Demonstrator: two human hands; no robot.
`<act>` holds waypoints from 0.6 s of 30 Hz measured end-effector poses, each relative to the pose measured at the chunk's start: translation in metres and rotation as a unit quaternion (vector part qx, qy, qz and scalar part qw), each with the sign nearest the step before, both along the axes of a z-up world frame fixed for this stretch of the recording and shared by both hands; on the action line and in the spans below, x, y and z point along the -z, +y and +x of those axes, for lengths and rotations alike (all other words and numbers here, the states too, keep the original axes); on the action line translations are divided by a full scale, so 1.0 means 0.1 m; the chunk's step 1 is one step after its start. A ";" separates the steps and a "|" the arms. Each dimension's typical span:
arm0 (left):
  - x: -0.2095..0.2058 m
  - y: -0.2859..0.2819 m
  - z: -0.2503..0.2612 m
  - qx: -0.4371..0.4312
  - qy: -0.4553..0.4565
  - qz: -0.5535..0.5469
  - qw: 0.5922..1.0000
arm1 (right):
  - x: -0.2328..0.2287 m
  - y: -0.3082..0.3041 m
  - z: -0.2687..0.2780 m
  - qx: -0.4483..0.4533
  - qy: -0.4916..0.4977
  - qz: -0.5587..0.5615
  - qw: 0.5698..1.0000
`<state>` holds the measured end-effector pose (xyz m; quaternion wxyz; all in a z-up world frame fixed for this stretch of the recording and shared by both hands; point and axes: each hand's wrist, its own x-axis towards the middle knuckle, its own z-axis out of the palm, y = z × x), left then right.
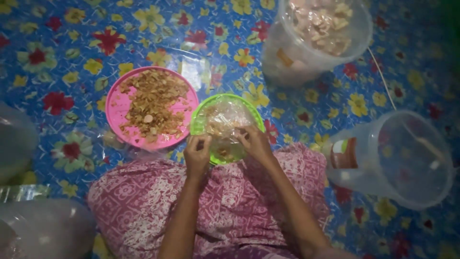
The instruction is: Packaging small fried snacks into individual plastic bags while sitting on the floor
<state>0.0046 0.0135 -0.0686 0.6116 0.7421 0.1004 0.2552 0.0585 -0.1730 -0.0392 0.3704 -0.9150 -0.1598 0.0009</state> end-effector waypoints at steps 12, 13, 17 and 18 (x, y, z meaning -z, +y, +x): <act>-0.01 0.01 0.14 -0.004 0.013 0.014 1.000 | 0.34 0.29 0.33 -0.008 0.051 -0.048 0.997; -0.06 0.03 0.15 -0.005 0.017 0.014 1.000 | 0.35 0.29 0.32 -0.009 0.055 -0.048 0.997; -0.24 0.08 0.17 -0.017 -0.038 0.070 0.997 | 0.19 0.36 0.23 -0.028 0.046 0.002 0.999; -0.29 0.08 0.19 -0.016 -0.050 0.083 0.995 | 0.09 0.38 0.20 -0.029 0.048 0.013 0.998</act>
